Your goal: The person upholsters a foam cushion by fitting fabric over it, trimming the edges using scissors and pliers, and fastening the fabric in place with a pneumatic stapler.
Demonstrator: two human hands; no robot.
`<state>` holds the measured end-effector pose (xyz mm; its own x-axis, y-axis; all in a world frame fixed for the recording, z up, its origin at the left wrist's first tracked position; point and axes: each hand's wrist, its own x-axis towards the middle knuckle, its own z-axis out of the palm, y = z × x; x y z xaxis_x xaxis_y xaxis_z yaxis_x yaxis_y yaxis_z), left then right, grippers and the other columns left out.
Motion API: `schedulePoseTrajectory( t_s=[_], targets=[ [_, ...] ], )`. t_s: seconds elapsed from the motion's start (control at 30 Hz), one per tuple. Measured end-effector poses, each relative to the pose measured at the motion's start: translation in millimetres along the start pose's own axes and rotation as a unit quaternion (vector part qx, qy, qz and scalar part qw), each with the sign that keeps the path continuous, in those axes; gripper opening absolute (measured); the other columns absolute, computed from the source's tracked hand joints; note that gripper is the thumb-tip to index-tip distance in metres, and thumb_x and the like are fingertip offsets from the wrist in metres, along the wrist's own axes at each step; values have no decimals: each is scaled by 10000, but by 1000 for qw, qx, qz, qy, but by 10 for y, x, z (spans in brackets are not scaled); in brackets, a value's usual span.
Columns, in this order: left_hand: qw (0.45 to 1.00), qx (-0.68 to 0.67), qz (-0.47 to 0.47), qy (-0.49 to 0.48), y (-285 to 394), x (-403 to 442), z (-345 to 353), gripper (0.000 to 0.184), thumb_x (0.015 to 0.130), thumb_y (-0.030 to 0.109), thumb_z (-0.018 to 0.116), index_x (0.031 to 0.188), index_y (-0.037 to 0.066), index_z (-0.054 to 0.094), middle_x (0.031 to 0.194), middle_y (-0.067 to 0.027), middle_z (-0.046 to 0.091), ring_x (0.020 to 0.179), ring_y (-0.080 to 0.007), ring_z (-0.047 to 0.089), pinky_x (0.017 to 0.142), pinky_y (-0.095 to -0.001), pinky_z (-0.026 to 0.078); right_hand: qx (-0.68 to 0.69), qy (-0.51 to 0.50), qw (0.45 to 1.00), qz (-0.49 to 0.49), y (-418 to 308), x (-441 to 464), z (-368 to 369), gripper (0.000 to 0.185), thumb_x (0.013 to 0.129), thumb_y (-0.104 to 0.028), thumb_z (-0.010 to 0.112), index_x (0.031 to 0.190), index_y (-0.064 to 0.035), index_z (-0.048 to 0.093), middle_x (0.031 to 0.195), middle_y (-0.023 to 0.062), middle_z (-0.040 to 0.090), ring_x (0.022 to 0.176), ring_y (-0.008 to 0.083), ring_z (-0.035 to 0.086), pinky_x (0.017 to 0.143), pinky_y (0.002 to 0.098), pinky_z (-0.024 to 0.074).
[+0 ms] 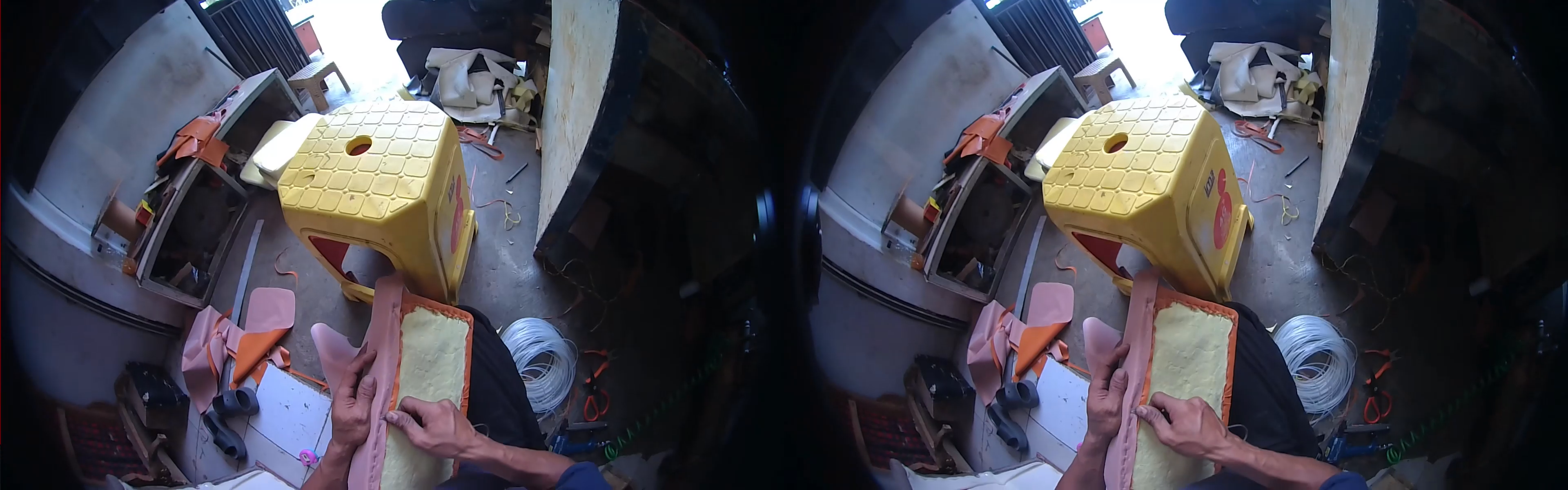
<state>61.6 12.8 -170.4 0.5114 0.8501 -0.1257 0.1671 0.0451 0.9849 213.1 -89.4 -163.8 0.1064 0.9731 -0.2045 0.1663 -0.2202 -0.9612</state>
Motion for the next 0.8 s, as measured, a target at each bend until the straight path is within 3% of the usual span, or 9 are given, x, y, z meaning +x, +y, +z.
schedulePoseTrajectory(
  t_s=[0.13, 0.17, 0.3, 0.43, 0.5, 0.6, 0.67, 0.73, 0.8],
  targets=[
    [1000, 21, -3, 13, 10, 39, 23, 374, 1067, 130, 476, 1411, -9, 526, 1519, -192, 472, 1432, -276, 409, 1203, -371, 272, -83, 119, 988, -49, -57, -91, 200, 364, 1002, -386, 639, 888, -40, 654, 610, 151, 610, 552, 280, 667, 547, 414, 503],
    [1000, 20, 4, 18, 11, 92, 26, 374, 1067, 130, 476, 1411, -9, 526, 1519, -192, 472, 1432, -276, 409, 1203, -371, 272, -71, 72, 995, -2, -74, -87, 148, 397, 1006, -407, 621, 871, -34, 637, 611, 164, 616, 565, 350, 658, 557, 441, 507],
    [999, 36, 16, 11, -35, 26, 14, 371, 1073, 138, 465, 1410, -6, 527, 1508, -191, 483, 1425, -273, 418, 1196, -370, 286, 30, -48, 997, 47, 51, 54, -33, 393, 1008, -402, 620, 869, -35, 634, 591, 162, 581, 532, 336, 625, 544, 424, 476],
    [998, 57, 19, 17, 49, 52, 65, 365, 1077, 137, 453, 1406, -4, 527, 1498, -187, 487, 1408, -270, 435, 1190, -365, 296, 39, -43, 998, 10, 193, 38, 43, 410, 1007, -416, 620, 870, -30, 639, 592, 159, 575, 525, 300, 605, 551, 407, 471],
    [998, 43, 36, 22, 37, 57, 72, 369, 1080, 142, 447, 1407, -6, 529, 1471, -171, 511, 1398, -260, 443, 1187, -365, 302, -14, 80, 996, -21, 122, -31, 201, 426, 1010, -429, 614, 873, -27, 649, 590, 143, 565, 514, 258, 561, 553, 394, 462],
    [998, 36, 41, 26, 3, 56, 53, 367, 1077, 130, 437, 1406, -8, 525, 1461, -163, 519, 1389, -252, 449, 1186, -362, 302, 47, -25, 998, 10, 61, 49, -13, 426, 1011, -435, 608, 881, -29, 627, 589, 154, 558, 517, 248, 547, 553, 381, 464],
    [998, 37, 45, 11, 8, 25, 61, 361, 1073, 112, 434, 1403, -7, 518, 1478, -172, 503, 1390, -252, 448, 1189, -359, 297, 46, -35, 998, -8, 338, 122, -25, 438, 1033, -441, 575, 839, -50, 590, 554, 73, 513, 484, 176, 486, 506, 333, 409],
    [998, 42, 38, 8, -44, 50, 11, 364, 1069, 102, 427, 1406, -7, 514, 1468, -166, 514, 1385, -250, 453, 1190, -358, 295, 448, -181, 865, 139, 505, 183, -57, 444, 1062, -447, 527, 803, -86, 553, 592, -40, 433, 512, 82, 393, 493, 272, 324],
    [998, 33, 59, 12, -79, 138, -46, 361, 1068, 96, 424, 1402, -5, 519, 1459, -164, 522, 1391, -255, 450, 1190, -356, 296, 373, -160, 910, 81, 355, 147, -75, 425, 1078, -435, 500, 846, -89, 582, 681, -74, 422, 589, 42, 369, 538, 226, 303]
  ],
)
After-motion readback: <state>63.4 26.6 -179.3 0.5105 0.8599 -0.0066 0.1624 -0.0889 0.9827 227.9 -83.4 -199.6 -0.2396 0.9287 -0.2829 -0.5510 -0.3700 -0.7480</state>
